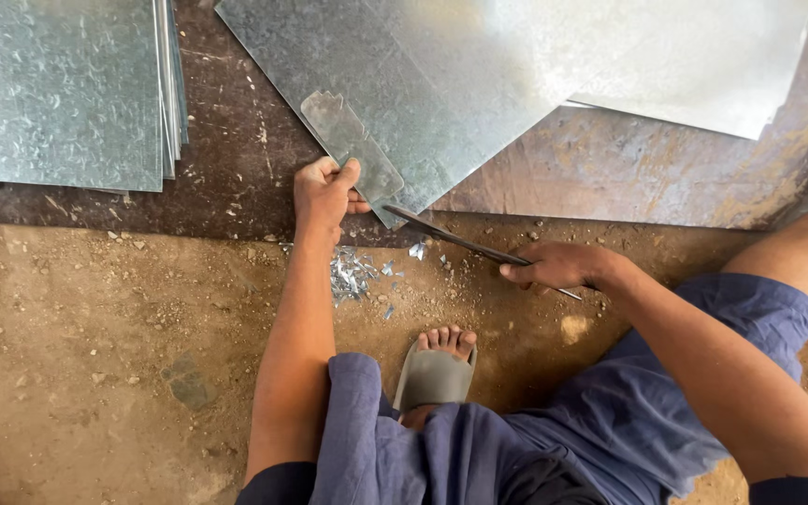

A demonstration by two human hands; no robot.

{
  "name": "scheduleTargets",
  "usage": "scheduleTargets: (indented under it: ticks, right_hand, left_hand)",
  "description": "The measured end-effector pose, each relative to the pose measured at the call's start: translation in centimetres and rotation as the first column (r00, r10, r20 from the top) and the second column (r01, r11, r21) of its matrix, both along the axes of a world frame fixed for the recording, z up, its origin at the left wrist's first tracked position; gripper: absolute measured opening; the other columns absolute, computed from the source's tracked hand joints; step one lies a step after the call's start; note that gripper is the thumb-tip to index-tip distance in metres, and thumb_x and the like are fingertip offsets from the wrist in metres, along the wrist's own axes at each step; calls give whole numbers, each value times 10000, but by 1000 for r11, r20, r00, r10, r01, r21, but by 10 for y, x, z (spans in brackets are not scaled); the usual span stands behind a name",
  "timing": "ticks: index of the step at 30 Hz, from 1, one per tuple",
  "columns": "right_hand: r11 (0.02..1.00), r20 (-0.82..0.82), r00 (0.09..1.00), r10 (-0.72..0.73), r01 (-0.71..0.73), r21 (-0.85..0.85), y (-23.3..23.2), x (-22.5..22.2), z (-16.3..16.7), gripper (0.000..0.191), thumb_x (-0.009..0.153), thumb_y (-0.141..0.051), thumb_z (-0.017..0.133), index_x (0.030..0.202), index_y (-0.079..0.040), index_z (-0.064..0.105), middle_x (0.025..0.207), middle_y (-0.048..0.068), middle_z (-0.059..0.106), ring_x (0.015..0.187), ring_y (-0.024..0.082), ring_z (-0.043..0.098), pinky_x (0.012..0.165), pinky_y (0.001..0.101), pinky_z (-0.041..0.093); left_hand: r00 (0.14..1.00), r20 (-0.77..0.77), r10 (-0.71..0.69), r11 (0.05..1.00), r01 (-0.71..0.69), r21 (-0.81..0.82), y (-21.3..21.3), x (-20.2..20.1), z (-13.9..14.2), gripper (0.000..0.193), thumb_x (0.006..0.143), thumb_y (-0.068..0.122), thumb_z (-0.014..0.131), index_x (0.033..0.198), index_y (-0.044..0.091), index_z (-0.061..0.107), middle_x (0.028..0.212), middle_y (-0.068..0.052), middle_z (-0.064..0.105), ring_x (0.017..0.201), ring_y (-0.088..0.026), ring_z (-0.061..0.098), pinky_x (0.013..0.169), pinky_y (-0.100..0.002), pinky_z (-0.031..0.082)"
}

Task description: The person sits on the ground and uses shears to trim the edges of rectangular metal sheets. They repeatedly pick up a sheet, cut along one edge, and place the trimmed sheet into a stack.

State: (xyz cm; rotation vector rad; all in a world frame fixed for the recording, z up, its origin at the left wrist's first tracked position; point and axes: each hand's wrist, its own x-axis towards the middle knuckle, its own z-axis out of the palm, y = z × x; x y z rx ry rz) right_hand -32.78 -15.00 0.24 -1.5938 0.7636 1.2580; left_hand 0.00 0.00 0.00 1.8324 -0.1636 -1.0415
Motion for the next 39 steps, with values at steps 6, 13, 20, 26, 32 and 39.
scheduleTargets:
  ticks: [6,13,20,26,32,39]
  right_hand:
    - [997,90,993,73,-73,-3,-10,2,-21,943,866,-791,344,1525,-121,431,1457,149,595,1236,302,649,1126,556,442]
    - [991,7,991,130,-130,-38,-12,6,-13,900,867,-773,323,1448,-123,546,1404,156,666,1251,330,685,1114,537,485]
    - [916,99,926,363,-335,-221,-26,22,-5,779,998,-688,304,1330,-48,599,1345,251,482,1243,414,513,1063,593,418]
    - [918,38,927,372,-361,-166,-28,31,0,670,1076,-568,259,946,-46,659,832,103,524,759,260,523,804,533,604]
    - [960,90,977,196,-173,-218,34,16,31,632,1070,-545,262,921,-97,683,647,80,575,626,186,615,723,418,563]
    - [927,206,911,-356,372,-42,116,-46,13,558,1009,-579,472,1084,-66,677,818,122,725,743,198,693,705,386,530]
  left_hand:
    - [997,-70,9,995,-16,-103,1,6,-20,260,956,153,706,761,2,624,675,-71,643,515,-121,628,447,-298,605]
    - [998,-68,4,993,-12,-118,2,2,-26,311,964,165,702,723,18,573,657,-68,635,498,-121,626,426,-302,602]
    - [997,-76,6,992,-16,-122,-3,4,-26,308,959,167,710,722,20,579,650,-69,629,491,-124,624,419,-303,591]
    - [998,-50,29,995,-34,-91,-5,0,-23,307,949,157,714,714,12,581,640,-74,625,490,-126,626,420,-305,604]
    - [999,-20,32,996,-34,-87,-10,-8,-13,258,943,141,705,741,1,626,671,-83,639,515,-130,628,431,-298,605]
    - [999,3,53,987,-52,-155,-16,-29,-10,284,953,131,728,743,-3,590,694,-61,611,548,-127,615,447,-292,592]
